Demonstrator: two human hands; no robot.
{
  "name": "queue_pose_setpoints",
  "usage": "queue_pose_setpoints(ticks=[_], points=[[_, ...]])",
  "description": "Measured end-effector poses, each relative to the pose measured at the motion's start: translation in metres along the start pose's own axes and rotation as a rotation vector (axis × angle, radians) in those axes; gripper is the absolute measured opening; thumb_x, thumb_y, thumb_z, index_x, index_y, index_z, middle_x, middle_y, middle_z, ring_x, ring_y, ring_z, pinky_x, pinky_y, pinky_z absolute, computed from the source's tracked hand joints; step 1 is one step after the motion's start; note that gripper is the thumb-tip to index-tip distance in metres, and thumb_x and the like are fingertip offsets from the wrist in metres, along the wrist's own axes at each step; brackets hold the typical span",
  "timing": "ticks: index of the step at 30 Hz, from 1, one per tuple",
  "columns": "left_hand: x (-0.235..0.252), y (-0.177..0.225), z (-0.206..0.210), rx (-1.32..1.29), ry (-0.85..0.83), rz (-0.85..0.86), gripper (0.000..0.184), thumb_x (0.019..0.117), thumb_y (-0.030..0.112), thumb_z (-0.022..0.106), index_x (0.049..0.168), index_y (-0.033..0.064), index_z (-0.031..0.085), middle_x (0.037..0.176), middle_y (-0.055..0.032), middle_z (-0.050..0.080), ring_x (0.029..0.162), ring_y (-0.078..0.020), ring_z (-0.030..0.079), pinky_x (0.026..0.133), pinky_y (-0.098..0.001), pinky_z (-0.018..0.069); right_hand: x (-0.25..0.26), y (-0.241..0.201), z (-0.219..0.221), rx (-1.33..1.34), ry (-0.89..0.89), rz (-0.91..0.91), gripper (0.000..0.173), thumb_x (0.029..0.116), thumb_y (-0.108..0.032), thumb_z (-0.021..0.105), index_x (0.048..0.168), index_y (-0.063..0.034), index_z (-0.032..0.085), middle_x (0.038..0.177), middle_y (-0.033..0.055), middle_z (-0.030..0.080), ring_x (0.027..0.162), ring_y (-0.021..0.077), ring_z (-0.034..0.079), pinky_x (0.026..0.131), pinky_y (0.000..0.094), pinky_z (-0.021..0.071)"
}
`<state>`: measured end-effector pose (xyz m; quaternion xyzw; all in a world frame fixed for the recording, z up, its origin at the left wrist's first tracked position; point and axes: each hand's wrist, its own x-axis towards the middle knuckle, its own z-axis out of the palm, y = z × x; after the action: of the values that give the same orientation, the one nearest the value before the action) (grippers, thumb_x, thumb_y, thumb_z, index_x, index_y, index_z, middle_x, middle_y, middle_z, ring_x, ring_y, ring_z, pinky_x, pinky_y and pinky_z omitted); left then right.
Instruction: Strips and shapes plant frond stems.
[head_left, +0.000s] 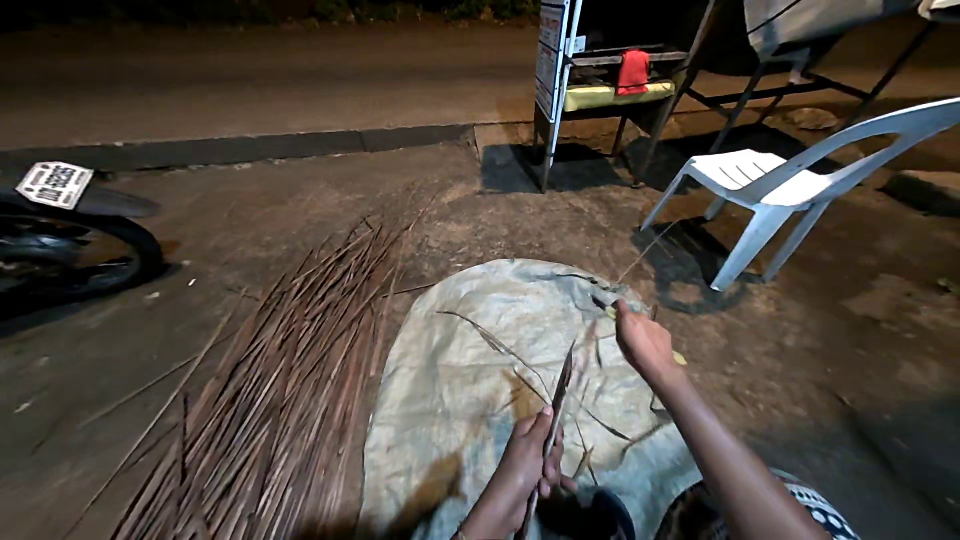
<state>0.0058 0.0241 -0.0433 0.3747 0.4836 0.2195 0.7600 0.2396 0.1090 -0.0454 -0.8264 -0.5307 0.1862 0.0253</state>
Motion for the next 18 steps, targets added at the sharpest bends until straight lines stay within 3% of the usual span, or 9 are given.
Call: queue_pose_setpoints(ticks=[2, 5, 7, 9, 14, 18], points=[[-0.001, -0.003, -0.005, -0.015, 0.026, -0.002, 0.043, 0.1144, 0.029, 0.024, 0.085, 0.0111, 0.05, 0.054, 0.0068, 0.041, 0.044, -0.0065, 0.045, 0.057, -0.0265, 0.0555, -0.004, 0.001, -0.005, 0.074, -0.032, -0.022, 0.04, 0.1064, -0.011, 0.043, 0.145, -0.0066, 0.049, 0.12, 0.0281, 0.067, 0.113, 0.0486, 0.065, 0.091, 0.0638, 0.0502], [0.004, 0.003, -0.011, -0.052, 0.122, 0.016, 0.043, 0.1145, 0.03, 0.024, 0.086, 0.0099, 0.05, 0.055, 0.0064, 0.04, 0.044, -0.0067, 0.045, 0.056, -0.026, 0.0548, -0.04, -0.021, 0.002, 0.177, -0.203, -0.322, 0.04, 0.104, -0.011, 0.052, 0.144, -0.0068, 0.055, 0.114, 0.0291, 0.068, 0.108, 0.0482, 0.066, 0.093, 0.0635, 0.0499], [0.008, 0.008, -0.014, -0.102, 0.162, 0.05, 0.041, 0.1146, 0.024, 0.025, 0.084, 0.0102, 0.049, 0.054, 0.0064, 0.04, 0.044, -0.0074, 0.046, 0.057, -0.0275, 0.0562, -0.066, -0.039, 0.017, 0.168, -0.316, -0.536, 0.038, 0.103, -0.011, 0.053, 0.141, -0.0056, 0.058, 0.11, 0.0271, 0.07, 0.104, 0.0461, 0.067, 0.091, 0.0624, 0.0505], [0.008, 0.01, -0.014, -0.14, 0.174, 0.062, 0.036, 0.1125, 0.013, 0.026, 0.084, 0.0109, 0.048, 0.053, 0.0072, 0.039, 0.043, -0.0069, 0.044, 0.058, -0.0279, 0.0563, -0.079, -0.049, 0.028, 0.087, -0.357, -0.623, 0.036, 0.1031, -0.01, 0.052, 0.138, -0.005, 0.059, 0.111, 0.0252, 0.07, 0.105, 0.0451, 0.068, 0.091, 0.0617, 0.0506], [0.006, 0.012, -0.008, -0.084, 0.095, 0.015, 0.043, 0.1147, 0.028, 0.023, 0.083, 0.0113, 0.047, 0.052, 0.0075, 0.036, 0.041, -0.0057, 0.041, 0.053, -0.0246, 0.0537, -0.048, -0.037, 0.025, -0.054, -0.215, -0.471, 0.039, 0.1045, -0.008, 0.046, 0.142, -0.0076, 0.055, 0.116, 0.0244, 0.07, 0.106, 0.0469, 0.068, 0.089, 0.0635, 0.0506], [0.004, 0.01, -0.003, -0.059, 0.051, 0.001, 0.044, 0.1145, 0.029, 0.024, 0.083, 0.0113, 0.048, 0.053, 0.0067, 0.039, 0.043, -0.0065, 0.044, 0.055, -0.0259, 0.0549, -0.025, -0.028, 0.015, -0.071, -0.092, -0.277, 0.04, 0.1081, -0.011, 0.037, 0.145, -0.0075, 0.053, 0.122, 0.0244, 0.068, 0.107, 0.0466, 0.067, 0.088, 0.0625, 0.0509]])
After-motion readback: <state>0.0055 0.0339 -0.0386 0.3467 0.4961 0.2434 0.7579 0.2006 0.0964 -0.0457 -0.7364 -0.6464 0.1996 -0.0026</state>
